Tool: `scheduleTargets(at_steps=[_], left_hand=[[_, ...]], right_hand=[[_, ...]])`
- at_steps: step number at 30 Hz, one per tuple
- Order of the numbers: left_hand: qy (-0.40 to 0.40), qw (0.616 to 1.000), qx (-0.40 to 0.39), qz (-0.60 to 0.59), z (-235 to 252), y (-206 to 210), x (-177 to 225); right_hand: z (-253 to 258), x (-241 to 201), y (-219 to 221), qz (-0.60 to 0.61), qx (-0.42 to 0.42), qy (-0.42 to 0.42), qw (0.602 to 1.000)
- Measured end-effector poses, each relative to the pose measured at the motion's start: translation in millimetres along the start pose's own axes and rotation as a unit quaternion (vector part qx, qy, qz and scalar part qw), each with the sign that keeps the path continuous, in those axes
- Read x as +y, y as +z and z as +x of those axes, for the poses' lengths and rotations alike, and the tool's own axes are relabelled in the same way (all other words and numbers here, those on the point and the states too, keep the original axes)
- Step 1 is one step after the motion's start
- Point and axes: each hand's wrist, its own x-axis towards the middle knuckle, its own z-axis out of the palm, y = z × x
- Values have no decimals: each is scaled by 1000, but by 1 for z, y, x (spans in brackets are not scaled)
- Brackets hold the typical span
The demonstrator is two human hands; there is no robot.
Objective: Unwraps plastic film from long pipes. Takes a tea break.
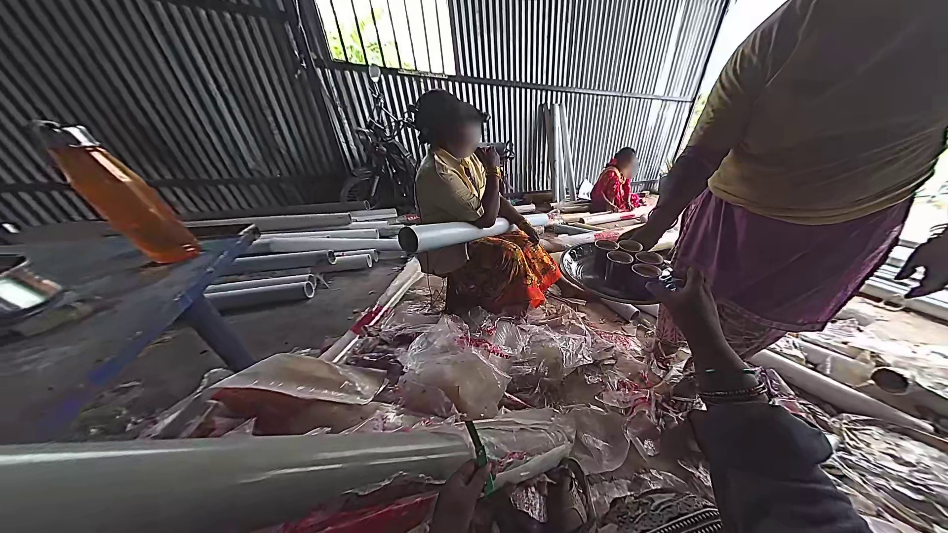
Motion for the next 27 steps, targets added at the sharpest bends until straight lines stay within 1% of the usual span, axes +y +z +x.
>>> scheduleTargets(at_steps=[5, 10, 12, 13, 16, 19, 22, 25, 27], left_hand=[[9, 1000, -1, 14, 1, -1, -1], [3, 1000, -8, 25, 5, -2, -3], [4, 1000, -10, 29, 6, -2, -4], [3, 999, -10, 31, 6, -2, -5], [0, 1000, -9, 29, 6, -2, -4], [-1, 1000, -12, 29, 7, -2, -5], [-6, 999, -11, 37, 8, -2, -5], [-6, 999, -10, 39, 8, -2, -5], [-9, 999, -16, 40, 8, -3, -5]], right_hand=[[9, -9, 6, -30, -25, 15, 999], [15, -11, 12, -60, -23, 21, 998], [21, -5, 17, -71, -20, 3, 997], [27, 1, 22, -82, -5, -14, 997], [29, 0, 26, -106, -20, -6, 994], [22, -5, 25, -83, -15, 4, 996], [27, 6, 31, -60, 25, -27, 998], [20, -5, 24, -63, 22, -25, 997], [22, -2, 24, -61, 36, -38, 997]])
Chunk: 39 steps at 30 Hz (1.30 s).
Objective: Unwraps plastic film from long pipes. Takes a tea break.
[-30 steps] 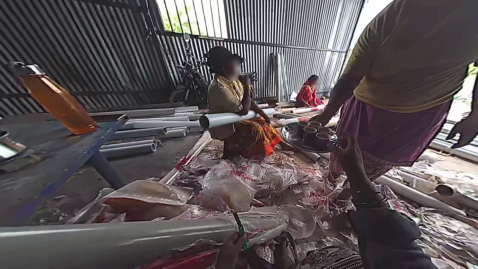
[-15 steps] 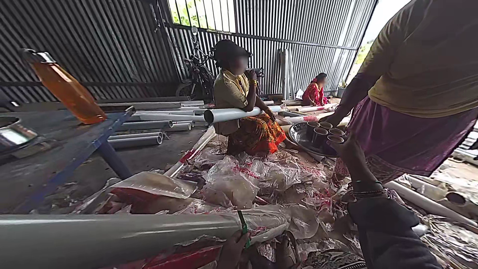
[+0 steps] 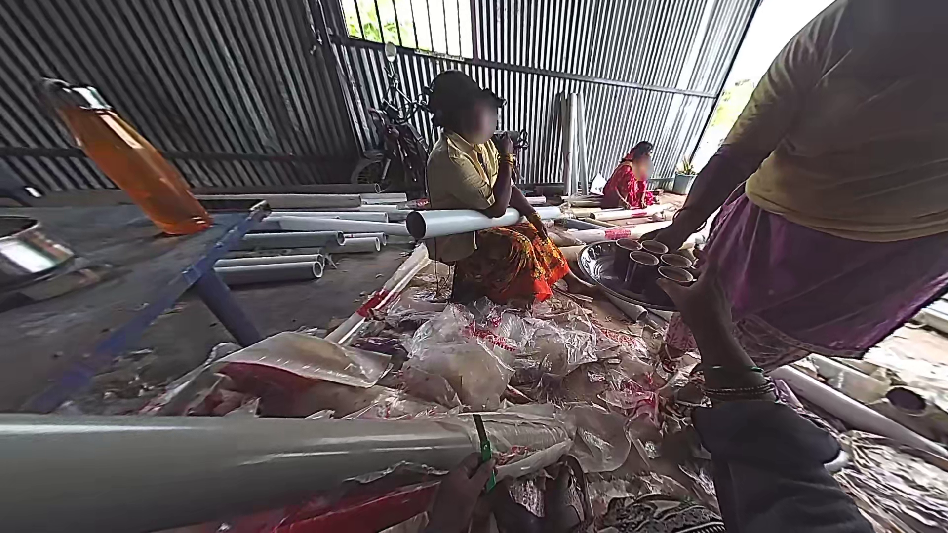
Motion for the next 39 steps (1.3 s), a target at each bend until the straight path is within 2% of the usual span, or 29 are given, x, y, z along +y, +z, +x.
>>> scheduleTargets(at_steps=[6, 11, 13, 16, 20, 23, 26, 31, 39], left_hand=[[-3, 1000, -4, -2, 0, 0, 2], [-2, 1000, -6, 8, -1, -1, 2], [0, 1000, -10, 8, -1, -1, 1], [5, 1000, -9, 5, -1, -1, 0], [0, 1000, -14, 8, -1, -1, 0], [-1, 1000, -20, 8, 0, -1, -2], [-3, 1000, -22, 14, 0, -2, 0], [2, 1000, -24, 16, 0, -2, -1], [-4, 999, -21, 31, -4, -3, 4]], right_hand=[[-9, -10, -19, 45, -10, -5, 999], [-6, -13, -29, 18, -4, -35, 999], [-8, -15, -31, 57, 31, -39, 997], [-8, -20, -42, 111, 14, -36, 993], [-7, -22, -55, 18, 4, -95, 995], [-27, -33, -62, 113, 8, -78, 990], [-48, -39, -61, 215, -35, -65, 974], [-90, -47, -56, 259, -108, -84, 956], [-160, -48, -32, 358, -204, -131, 902]])
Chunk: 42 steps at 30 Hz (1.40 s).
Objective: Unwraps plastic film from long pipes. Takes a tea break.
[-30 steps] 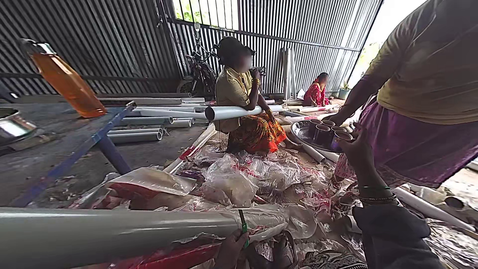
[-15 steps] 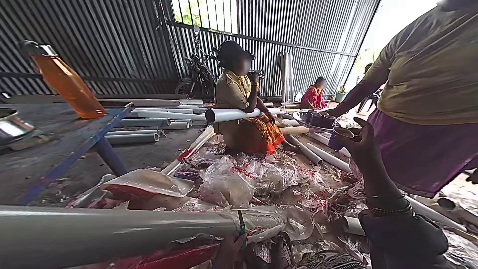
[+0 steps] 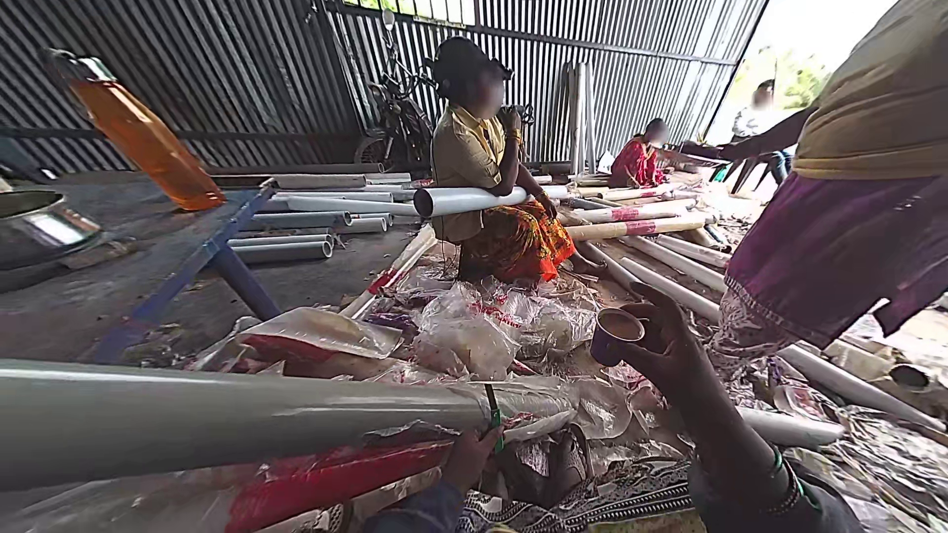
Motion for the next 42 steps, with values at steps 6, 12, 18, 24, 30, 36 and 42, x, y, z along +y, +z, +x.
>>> scheduleTargets(at_steps=[6, 12, 18, 24, 30, 36, 42], left_hand=[[7, 997, 16, -77, -15, -3, 25], [72, 985, 39, -153, -32, -13, 54], [78, 981, 40, -175, -31, -19, 57], [86, 987, 35, -130, -27, -27, 45], [78, 989, 10, -123, -26, -42, 42], [91, 990, 25, -103, -52, -63, 50], [122, 989, 14, -81, -64, -81, 42]], right_hand=[[-26, 14, 30, 49, -64, -47, 996], [-40, 24, 56, 69, -113, -70, 989], [-42, 30, 73, 82, -138, -93, 983], [-41, 3, 90, 61, -182, -52, 980], [-22, -13, 127, 174, -281, -168, 929], [-23, -90, 187, 144, -316, -161, 924], [-27, -146, 267, 195, -368, -226, 881]])
